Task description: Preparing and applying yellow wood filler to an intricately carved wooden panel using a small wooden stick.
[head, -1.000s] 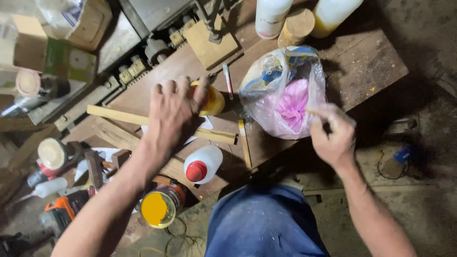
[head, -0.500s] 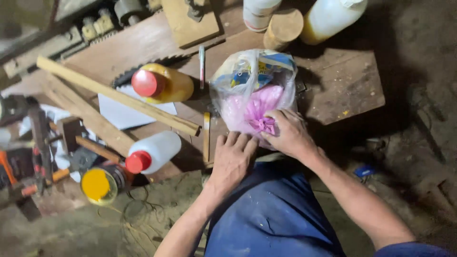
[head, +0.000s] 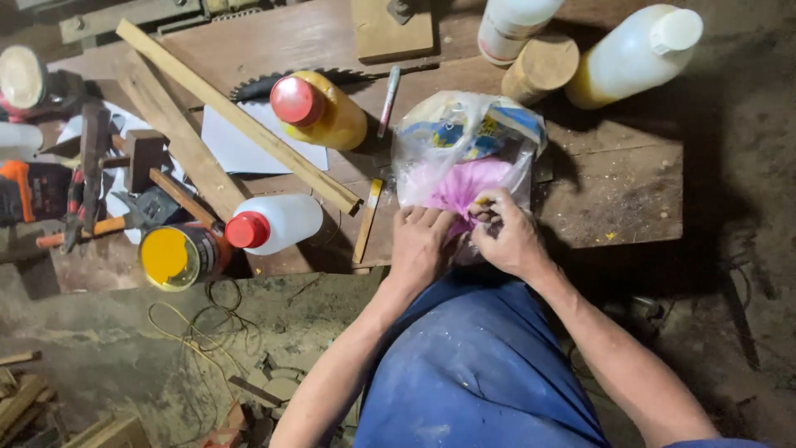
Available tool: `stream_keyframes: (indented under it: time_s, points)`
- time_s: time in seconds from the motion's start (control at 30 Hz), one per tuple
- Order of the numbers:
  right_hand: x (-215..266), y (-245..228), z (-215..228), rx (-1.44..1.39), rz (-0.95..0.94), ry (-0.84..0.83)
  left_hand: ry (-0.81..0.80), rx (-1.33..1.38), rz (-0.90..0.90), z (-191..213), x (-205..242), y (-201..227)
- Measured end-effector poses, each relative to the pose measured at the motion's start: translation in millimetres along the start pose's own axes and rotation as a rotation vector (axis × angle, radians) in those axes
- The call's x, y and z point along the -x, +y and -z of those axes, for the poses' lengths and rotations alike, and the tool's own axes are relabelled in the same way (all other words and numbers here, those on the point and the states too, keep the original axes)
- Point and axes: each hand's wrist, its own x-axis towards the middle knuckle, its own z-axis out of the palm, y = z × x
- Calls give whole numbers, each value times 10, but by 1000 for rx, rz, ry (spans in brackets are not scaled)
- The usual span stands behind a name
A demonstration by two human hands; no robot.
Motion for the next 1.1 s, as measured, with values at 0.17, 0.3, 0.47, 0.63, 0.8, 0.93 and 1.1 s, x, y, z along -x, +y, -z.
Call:
stream_keyframes:
  time_s: [0.17,0.3,0.47,0.63,0.8,0.93,1.1]
  points:
    - [-111,-7,77,25,43,-51,114,58,52,-342,59,-102]
    - [-203,106,53,-3,70,-43,223,41,55,-658,101,-206]
    - [-292,100,73,-3,161,-77,243,170,97,-450,67,-98]
    - [-310,28,71,21,205,-57,276,139,90,-548,77,-91]
    - [-320,222,18,-142,-86,101,322,111,16,-594,58,-101]
    - [-300,160,-48,-367,-289,186,349,128,-7,-501,29,-85]
    - [-296,316,-28,-164,-299,68,386,93,4,-494,-24,-22]
